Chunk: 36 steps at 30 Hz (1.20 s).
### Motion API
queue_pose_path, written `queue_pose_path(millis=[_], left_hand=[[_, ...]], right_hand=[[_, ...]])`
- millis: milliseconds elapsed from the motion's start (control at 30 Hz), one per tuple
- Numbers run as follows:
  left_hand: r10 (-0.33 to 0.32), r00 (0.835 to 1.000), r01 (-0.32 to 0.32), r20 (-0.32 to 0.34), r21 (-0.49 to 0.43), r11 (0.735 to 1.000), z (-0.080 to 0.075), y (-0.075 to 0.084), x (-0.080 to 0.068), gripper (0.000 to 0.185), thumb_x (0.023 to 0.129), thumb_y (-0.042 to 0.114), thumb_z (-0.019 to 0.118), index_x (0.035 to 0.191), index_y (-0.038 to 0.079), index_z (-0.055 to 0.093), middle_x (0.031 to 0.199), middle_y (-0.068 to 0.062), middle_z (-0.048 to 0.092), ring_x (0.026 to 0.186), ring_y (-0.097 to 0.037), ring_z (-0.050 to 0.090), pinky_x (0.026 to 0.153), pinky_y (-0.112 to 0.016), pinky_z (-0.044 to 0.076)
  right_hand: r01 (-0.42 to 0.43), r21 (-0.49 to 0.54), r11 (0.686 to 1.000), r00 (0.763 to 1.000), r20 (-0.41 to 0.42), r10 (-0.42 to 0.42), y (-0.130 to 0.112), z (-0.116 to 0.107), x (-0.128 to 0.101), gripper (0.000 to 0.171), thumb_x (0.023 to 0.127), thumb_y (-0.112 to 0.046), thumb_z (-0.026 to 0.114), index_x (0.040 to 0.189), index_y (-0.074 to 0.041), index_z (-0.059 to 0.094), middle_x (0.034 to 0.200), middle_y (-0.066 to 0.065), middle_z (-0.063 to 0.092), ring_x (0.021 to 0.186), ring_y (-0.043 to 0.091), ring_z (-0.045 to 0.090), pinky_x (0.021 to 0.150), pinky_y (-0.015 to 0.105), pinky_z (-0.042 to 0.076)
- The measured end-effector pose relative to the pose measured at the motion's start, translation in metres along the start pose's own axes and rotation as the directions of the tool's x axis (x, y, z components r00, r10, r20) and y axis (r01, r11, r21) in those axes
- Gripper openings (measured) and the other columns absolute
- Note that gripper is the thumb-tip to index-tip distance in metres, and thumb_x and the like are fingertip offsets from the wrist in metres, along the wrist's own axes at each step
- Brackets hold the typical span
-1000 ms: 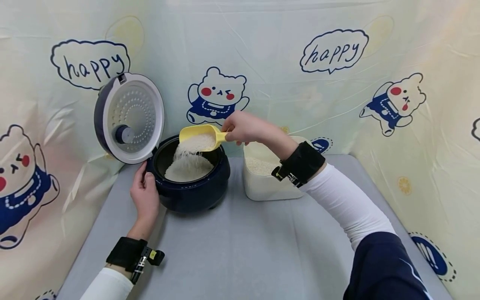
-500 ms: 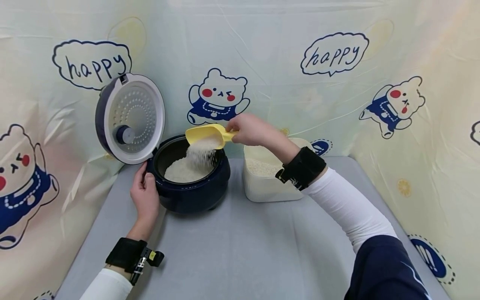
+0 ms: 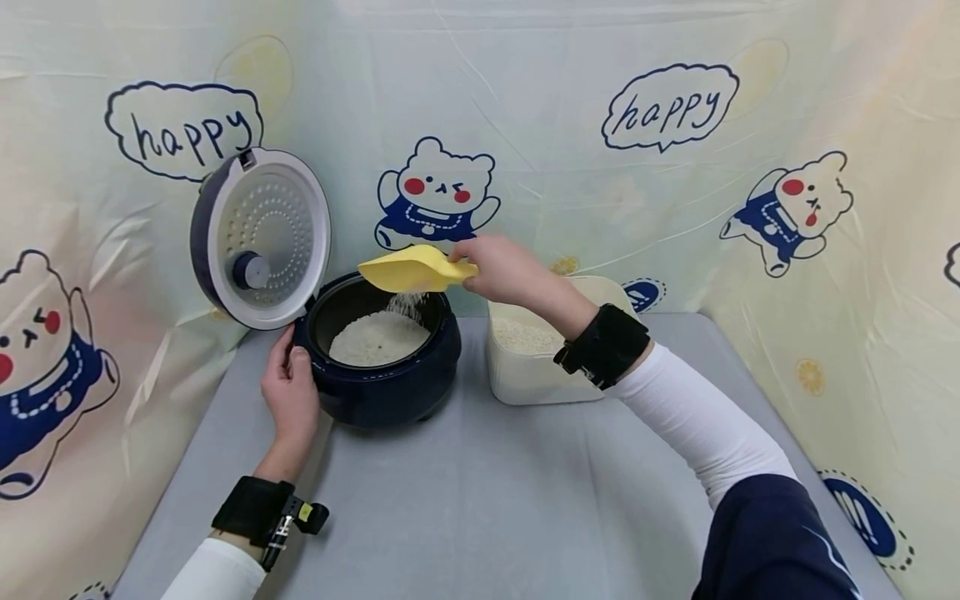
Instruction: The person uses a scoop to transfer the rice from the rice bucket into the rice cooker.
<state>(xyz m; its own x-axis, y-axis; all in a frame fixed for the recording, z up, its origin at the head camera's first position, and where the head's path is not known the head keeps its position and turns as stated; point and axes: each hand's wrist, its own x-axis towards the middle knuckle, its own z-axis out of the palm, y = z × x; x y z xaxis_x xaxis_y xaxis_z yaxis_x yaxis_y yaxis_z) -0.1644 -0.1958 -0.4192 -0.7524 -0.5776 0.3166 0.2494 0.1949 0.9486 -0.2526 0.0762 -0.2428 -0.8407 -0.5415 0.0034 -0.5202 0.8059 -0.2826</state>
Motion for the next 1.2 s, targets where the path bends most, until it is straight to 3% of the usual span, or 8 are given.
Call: queue_pose_path(millis=[333, 467, 567, 667, 800, 1033, 1200], left_hand=[[-0.001, 1.0, 0.001, -0.002, 0.001, 1.0, 0.001, -0.001, 0.001, 0.045, 0.104, 0.011, 0.045, 0.145, -0.001, 0.06, 0.142, -0.023, 0.061, 0.106, 0.004, 0.053, 0.092, -0.014, 0.04], [0.0, 1.0, 0.0, -0.004, 0.001, 1.0, 0.001, -0.001, 0.001, 0.045, 0.103, 0.01, 0.045, 0.144, -0.002, 0.059, 0.142, -0.023, 0.061, 0.106, 0.004, 0.052, 0.093, -0.014, 0.04], [0.0, 1.0, 0.0, -0.005, -0.001, 1.0, 0.0, -0.001, 0.001, 0.045, 0.104, 0.01, 0.045, 0.145, -0.002, 0.059, 0.142, -0.024, 0.06, 0.106, 0.003, 0.052, 0.093, -0.015, 0.04], [0.001, 1.0, -0.001, 0.001, 0.0, 1.0, 0.0, -0.002, 0.001, 0.045, 0.104, 0.011, 0.044, 0.146, -0.001, 0.058, 0.143, -0.023, 0.06, 0.106, 0.002, 0.051, 0.092, -0.015, 0.039], [0.001, 1.0, -0.001, 0.016, -0.006, 1.0, 0.001, -0.003, 0.001, 0.045, 0.105, 0.011, 0.045, 0.146, -0.001, 0.058, 0.144, -0.022, 0.059, 0.108, 0.001, 0.052, 0.093, -0.015, 0.04], [-0.01, 1.0, 0.01, 0.009, -0.032, 0.999, 0.004, 0.0, 0.001, 0.046, 0.103, 0.01, 0.044, 0.146, -0.001, 0.058, 0.144, -0.022, 0.059, 0.104, 0.001, 0.051, 0.092, -0.015, 0.04], [-0.004, 1.0, 0.004, 0.0, -0.029, 1.0, 0.003, -0.001, 0.001, 0.046, 0.103, 0.009, 0.044, 0.145, -0.002, 0.059, 0.142, -0.022, 0.06, 0.102, 0.0, 0.051, 0.09, -0.015, 0.04]], right_hand=[[-0.004, 0.014, 1.0, 1.0, -0.025, 0.005, 0.011, 0.007, -0.003, 0.03, 0.097, -0.009, 0.067, 0.126, -0.001, 0.071, 0.111, 0.012, 0.071, 0.092, 0.025, 0.056, 0.083, 0.034, 0.046], [-0.011, 0.112, 0.994, 1.0, 0.025, 0.008, 0.022, 0.01, -0.004, 0.026, 0.098, -0.016, 0.068, 0.119, -0.002, 0.073, 0.096, 0.01, 0.069, 0.079, 0.021, 0.056, 0.07, 0.028, 0.045], [-0.041, 0.289, 0.956, 0.995, 0.098, 0.013, 0.032, 0.012, -0.006, 0.024, 0.1, -0.019, 0.068, 0.118, -0.003, 0.073, 0.091, 0.011, 0.068, 0.072, 0.019, 0.057, 0.064, 0.026, 0.048], [-0.096, 0.466, 0.88, 0.986, 0.168, 0.018, 0.042, 0.012, -0.014, 0.026, 0.103, -0.021, 0.066, 0.12, -0.002, 0.072, 0.091, 0.014, 0.066, 0.072, 0.021, 0.058, 0.063, 0.028, 0.051], [-0.146, 0.58, 0.801, 0.977, 0.21, 0.026, 0.061, 0.011, -0.029, 0.031, 0.106, -0.023, 0.061, 0.125, 0.0, 0.069, 0.095, 0.012, 0.063, 0.078, 0.025, 0.058, 0.068, 0.031, 0.05], [-0.204, 0.608, 0.767, 0.968, 0.241, 0.066, 0.115, 0.01, -0.064, 0.035, 0.108, -0.026, 0.058, 0.132, -0.003, 0.066, 0.102, 0.012, 0.062, 0.081, 0.026, 0.057, 0.066, 0.03, 0.048], [-0.261, 0.589, 0.765, 0.959, 0.249, 0.135, 0.147, 0.006, -0.088, 0.039, 0.107, -0.031, 0.06, 0.134, -0.003, 0.064, 0.106, 0.011, 0.062, 0.084, 0.025, 0.059, 0.068, 0.03, 0.05]])
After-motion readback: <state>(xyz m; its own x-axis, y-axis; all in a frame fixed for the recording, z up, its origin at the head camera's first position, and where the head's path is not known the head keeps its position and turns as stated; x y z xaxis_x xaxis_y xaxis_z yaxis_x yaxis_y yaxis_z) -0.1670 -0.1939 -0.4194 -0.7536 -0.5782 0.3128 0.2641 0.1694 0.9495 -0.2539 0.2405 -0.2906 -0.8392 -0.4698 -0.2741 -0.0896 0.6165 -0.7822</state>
